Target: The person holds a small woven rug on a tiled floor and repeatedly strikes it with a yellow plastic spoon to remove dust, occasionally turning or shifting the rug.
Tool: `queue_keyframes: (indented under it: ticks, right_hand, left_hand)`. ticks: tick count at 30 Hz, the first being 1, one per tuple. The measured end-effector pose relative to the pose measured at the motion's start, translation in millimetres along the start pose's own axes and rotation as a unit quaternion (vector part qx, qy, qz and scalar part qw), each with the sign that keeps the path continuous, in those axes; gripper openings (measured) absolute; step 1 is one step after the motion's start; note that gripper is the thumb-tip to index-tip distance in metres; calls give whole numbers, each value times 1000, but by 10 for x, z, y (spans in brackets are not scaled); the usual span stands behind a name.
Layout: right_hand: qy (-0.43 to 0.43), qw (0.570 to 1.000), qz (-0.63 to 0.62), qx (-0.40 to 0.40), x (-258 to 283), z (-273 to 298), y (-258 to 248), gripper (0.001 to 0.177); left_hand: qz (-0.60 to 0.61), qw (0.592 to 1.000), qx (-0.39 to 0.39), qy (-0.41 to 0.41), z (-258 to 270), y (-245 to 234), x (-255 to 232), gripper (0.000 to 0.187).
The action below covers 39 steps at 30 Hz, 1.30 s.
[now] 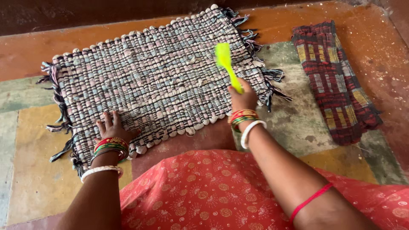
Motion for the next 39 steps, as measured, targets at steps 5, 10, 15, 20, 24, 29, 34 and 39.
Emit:
queue_keyframes:
  ticks: [5, 10, 15, 20, 24, 29, 34, 39]
  right_hand:
    - [-171, 977, 85, 92, 322, 625, 583, 44]
    - [-142, 957, 97, 235, 96, 783, 810, 45]
    - [-126, 975, 55, 174, 191, 470, 637, 38]
    - [-157, 978, 47, 127, 432, 678, 588, 42]
    - [-172, 967, 57, 180, 564, 1008, 761, 44]
    - [-244, 950, 14, 196, 985, 1294, 715, 41]
    - [-267, 939, 55, 212, 1377, 1475, 591, 43]
    - [-348, 911, 11, 220, 1644, 1829, 710, 40]
  left_hand:
    - [35, 998, -46, -22, 149, -268, 42, 94]
    - [58, 984, -130, -110, 267, -440, 400, 103]
    - [134, 973, -105, -155, 480, -505, 547, 102]
    - [133, 966, -96, -198, 578, -659, 641, 120]
    - [32, 989, -41, -137, 505, -702, 793, 75]
    - [44, 999, -20, -21, 246, -798, 694, 76]
    - [-58, 998, -21, 12, 410, -1109, 572, 65]
    - [64, 978, -133, 146, 745, -1615, 453, 47]
Point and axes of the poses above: each hand's wrist, its own z-axis away from the middle knuckle, its own y-axis out of the palm, x = y × z, the point moved 6 cm from there along -z, towards the middle knuckle, and after that the axes turned 1 degree about -x, right-handed, at the moved point
